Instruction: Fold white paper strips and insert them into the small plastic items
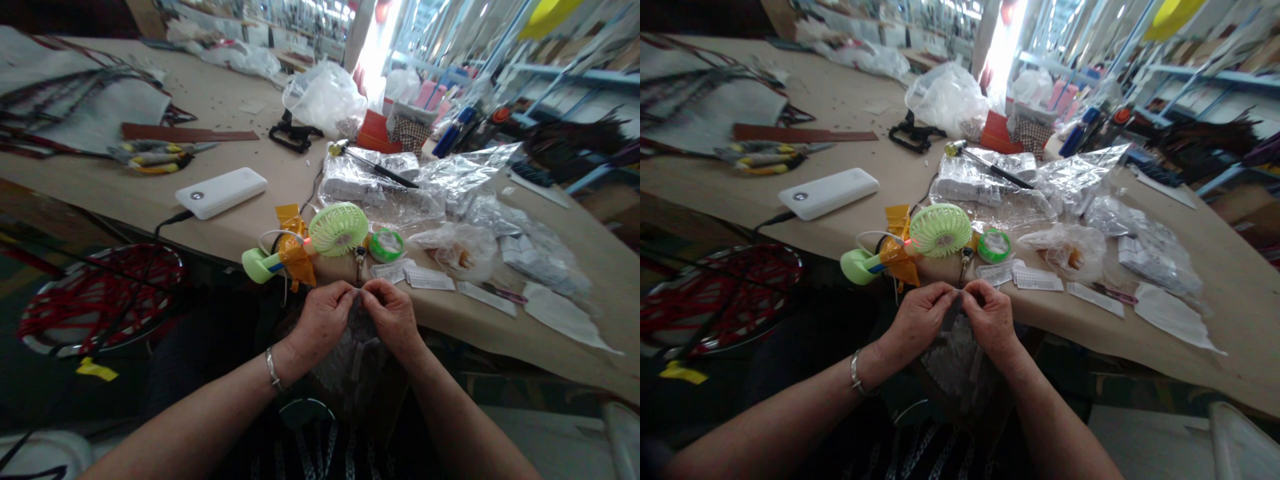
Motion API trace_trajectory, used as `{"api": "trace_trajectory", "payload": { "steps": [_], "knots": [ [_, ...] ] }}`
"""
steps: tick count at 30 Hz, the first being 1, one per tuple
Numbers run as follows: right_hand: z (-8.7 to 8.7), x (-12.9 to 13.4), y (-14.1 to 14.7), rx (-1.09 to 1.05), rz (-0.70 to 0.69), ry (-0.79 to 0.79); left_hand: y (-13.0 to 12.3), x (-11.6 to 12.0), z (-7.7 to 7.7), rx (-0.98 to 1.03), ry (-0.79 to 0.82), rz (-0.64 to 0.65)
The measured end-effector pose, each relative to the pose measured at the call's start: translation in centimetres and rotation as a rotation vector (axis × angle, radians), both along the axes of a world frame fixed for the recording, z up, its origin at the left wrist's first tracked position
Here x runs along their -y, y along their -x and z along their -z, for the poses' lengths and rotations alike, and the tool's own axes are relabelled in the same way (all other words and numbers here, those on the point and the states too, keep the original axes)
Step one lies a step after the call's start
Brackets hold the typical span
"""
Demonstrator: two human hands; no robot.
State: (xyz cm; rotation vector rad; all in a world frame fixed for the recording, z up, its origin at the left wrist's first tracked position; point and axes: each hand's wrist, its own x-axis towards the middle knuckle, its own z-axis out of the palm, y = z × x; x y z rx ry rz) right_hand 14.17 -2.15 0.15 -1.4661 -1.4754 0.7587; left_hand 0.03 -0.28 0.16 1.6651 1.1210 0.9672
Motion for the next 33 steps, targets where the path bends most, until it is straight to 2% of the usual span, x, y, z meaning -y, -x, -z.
{"api": "trace_trajectory", "payload": {
  "steps": [15, 22, 24, 28, 31, 33],
  "knots": [
    [0.1, -0.4, 0.1, -0.022, 0.016, -0.02, -0.2, -0.6, 0.0, -0.006, 0.021, -0.014],
    [-0.4, 2.3, -0.4, 0.003, -0.061, 0.04, 0.5, 0.8, -0.2, 0.029, 0.087, 0.036],
    [-0.8, 2.9, -1.3, 0.132, -0.044, -0.044, 0.8, 1.1, -0.1, 0.006, 0.12, 0.041],
    [-1.4, 2.3, -3.9, 0.566, 0.051, -0.347, 1.1, 1.1, 1.2, -0.053, 0.132, 0.062],
    [-0.9, 1.2, -5.1, 0.869, 0.082, -0.401, 1.2, 1.2, 2.6, -0.115, 0.113, 0.049],
    [-0.3, 0.7, -5.2, 0.977, 0.071, -0.402, 1.2, 1.5, 3.3, -0.164, 0.12, 0.046]
  ]
}}
